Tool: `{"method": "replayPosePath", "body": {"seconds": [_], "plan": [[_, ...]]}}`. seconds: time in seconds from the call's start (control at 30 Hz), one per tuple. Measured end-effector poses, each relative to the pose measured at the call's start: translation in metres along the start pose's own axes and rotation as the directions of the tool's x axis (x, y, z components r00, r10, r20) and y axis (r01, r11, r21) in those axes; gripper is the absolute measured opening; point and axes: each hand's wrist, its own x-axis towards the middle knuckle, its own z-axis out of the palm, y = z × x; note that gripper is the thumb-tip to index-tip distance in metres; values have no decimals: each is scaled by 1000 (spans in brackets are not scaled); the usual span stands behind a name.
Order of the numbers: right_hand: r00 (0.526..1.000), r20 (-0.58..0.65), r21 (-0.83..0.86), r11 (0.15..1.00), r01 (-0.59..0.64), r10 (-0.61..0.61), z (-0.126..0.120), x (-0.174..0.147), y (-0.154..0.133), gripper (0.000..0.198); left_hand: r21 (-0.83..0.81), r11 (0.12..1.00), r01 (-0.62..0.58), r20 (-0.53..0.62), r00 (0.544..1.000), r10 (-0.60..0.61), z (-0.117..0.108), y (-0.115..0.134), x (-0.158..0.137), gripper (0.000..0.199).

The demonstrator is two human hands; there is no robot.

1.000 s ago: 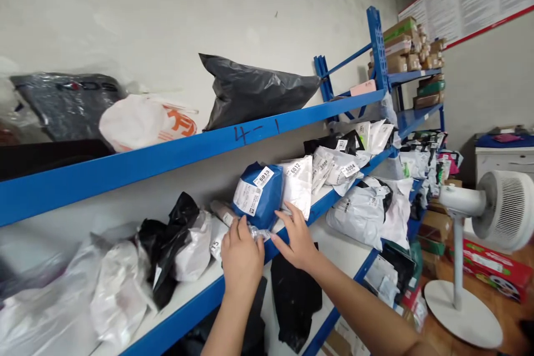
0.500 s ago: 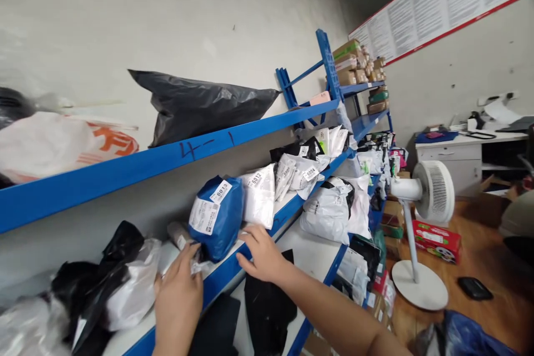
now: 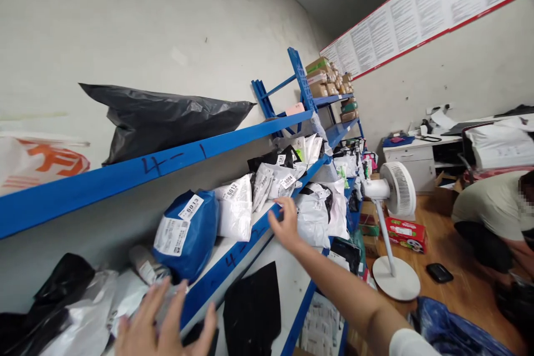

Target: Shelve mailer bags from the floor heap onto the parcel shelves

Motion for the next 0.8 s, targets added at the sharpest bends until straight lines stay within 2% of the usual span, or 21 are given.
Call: {"method": "replayPosePath", "body": {"seconds": [0.07, 0.13, 0.17, 0.23, 0.3, 0.37, 0.47, 0.53, 0.63, 0.73, 0.8], "plan": [[968, -114, -59, 971, -230, 223, -13, 26, 27, 49, -31, 979, -202, -57, 978, 200, -1, 25, 18, 58], [913, -138, -93, 913, -397, 383, -19, 47, 52, 73, -70, 941, -330, -58, 943, 326, 10, 42, 50, 46], [897, -114, -106, 892, -439, 428, -19, 55, 62, 82, -76, 925, -372, -35, 928, 371, 19, 47, 70, 39], [889, -39, -124, 880, -458, 457, -16, 68, 76, 87, -63, 899, -433, 56, 898, 437, 43, 50, 112, 31], [896, 9, -134, 888, -440, 445, -9, 75, 82, 81, -33, 892, -452, 219, 867, 447, 69, 47, 150, 30], [911, 4, -169, 898, -405, 412, 0, 78, 85, 70, -13, 896, -444, 396, 821, 412, 92, 41, 178, 30], [950, -58, -290, 906, -309, 306, 14, 76, 87, 57, -8, 898, -440, 575, 733, 364, 115, 33, 200, 29], [978, -83, -368, 907, -207, 189, 21, 73, 89, 51, -11, 894, -449, 639, 684, 352, 124, 31, 208, 33], [997, -60, -430, 900, -63, 41, 29, 72, 93, 46, -44, 871, -489, 697, 609, 377, 138, 33, 221, 52], [999, 24, -455, 890, 36, -28, 28, 76, 98, 45, -75, 845, -529, 748, 531, 399, 158, 39, 245, 71], [995, 92, -473, 877, 85, -47, 24, 80, 99, 45, -49, 857, -513, 817, 473, 330, 177, 44, 264, 78]]}}
